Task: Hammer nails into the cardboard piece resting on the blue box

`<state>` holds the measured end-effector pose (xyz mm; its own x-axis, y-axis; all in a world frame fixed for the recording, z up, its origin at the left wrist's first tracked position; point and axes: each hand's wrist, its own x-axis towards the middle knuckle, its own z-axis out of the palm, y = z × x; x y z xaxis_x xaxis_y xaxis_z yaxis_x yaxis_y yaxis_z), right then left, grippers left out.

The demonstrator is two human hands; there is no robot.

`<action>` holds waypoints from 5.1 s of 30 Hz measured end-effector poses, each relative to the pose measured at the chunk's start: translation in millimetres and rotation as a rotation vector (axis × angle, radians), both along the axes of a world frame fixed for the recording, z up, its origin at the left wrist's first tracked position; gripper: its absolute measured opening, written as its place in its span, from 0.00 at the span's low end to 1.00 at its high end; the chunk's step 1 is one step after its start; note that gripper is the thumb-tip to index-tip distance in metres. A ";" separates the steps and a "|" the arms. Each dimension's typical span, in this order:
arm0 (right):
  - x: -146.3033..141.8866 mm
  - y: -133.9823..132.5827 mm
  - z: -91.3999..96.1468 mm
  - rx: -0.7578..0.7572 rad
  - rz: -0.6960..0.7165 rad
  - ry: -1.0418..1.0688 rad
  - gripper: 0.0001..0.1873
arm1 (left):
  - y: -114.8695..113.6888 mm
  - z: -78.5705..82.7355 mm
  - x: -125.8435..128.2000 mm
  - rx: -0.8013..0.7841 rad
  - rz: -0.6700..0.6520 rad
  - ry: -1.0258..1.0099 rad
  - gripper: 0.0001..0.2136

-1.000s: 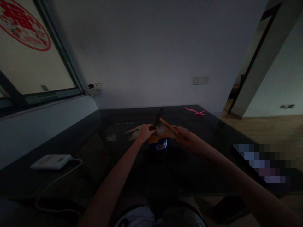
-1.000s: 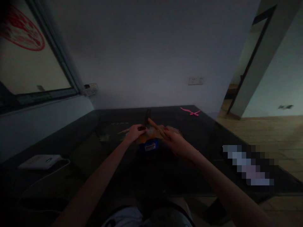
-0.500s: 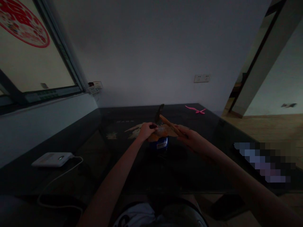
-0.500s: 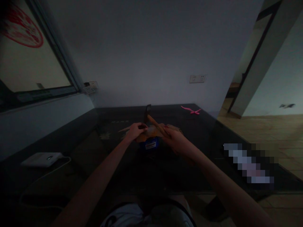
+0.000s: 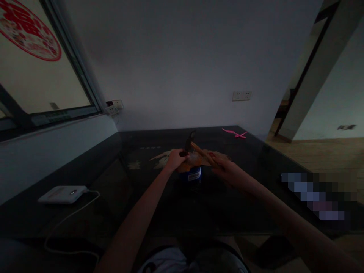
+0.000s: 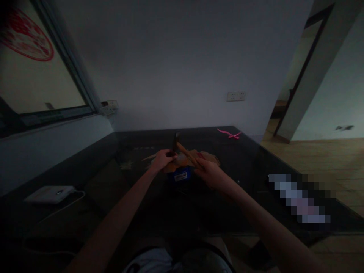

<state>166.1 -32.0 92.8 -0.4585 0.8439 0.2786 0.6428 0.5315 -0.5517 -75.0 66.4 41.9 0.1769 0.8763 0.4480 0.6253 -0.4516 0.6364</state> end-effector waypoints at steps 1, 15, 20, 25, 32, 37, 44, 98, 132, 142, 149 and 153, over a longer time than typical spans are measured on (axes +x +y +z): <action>-0.3 -0.8 -0.3 -0.020 -0.008 -0.009 0.14 | 0.4 -0.7 -0.2 -0.002 0.000 0.003 0.08; 0.2 -3.6 -0.1 -0.019 0.001 0.027 0.13 | 1.1 -1.0 -0.9 0.002 -0.018 0.003 0.09; 2.5 -4.1 2.1 -0.011 0.003 0.052 0.16 | 1.8 -1.6 -2.6 0.003 -0.055 -0.022 0.08; 0.3 -5.6 2.7 -0.039 0.006 0.039 0.14 | 0.6 2.2 -2.9 -0.032 -0.009 -0.004 0.10; -1.8 -8.8 9.2 0.016 -0.006 0.044 0.16 | -0.7 4.1 -0.7 -0.068 -0.029 -0.058 0.09; 0.0 -6.8 2.3 -0.056 -0.002 0.024 0.11 | -2.7 5.9 1.0 -0.099 0.031 -0.043 0.10; -1.5 -8.5 3.1 -0.033 0.009 0.049 0.12 | -4.0 7.8 1.5 -0.103 -0.002 -0.058 0.08; -17.6 3.4 -57.5 -0.441 0.023 1.010 0.30 | -8.5 14.2 -6.0 0.111 -0.164 -0.068 0.16; -14.1 12.6 -66.2 -0.382 0.012 0.998 0.25 | -97.6 -29.1 12.0 0.033 -0.418 0.608 0.05; -16.3 5.0 -61.5 -0.428 0.009 1.002 0.26 | -105.1 -16.1 19.7 -0.006 -0.379 0.074 0.06; -16.5 9.0 -66.6 -0.419 0.004 1.001 0.27 | -100.2 -17.9 17.6 -0.174 -0.356 -0.200 0.10; -17.4 7.0 -62.8 -0.416 0.001 0.993 0.28 | -99.3 -21.6 18.0 -0.301 -0.420 -0.285 0.12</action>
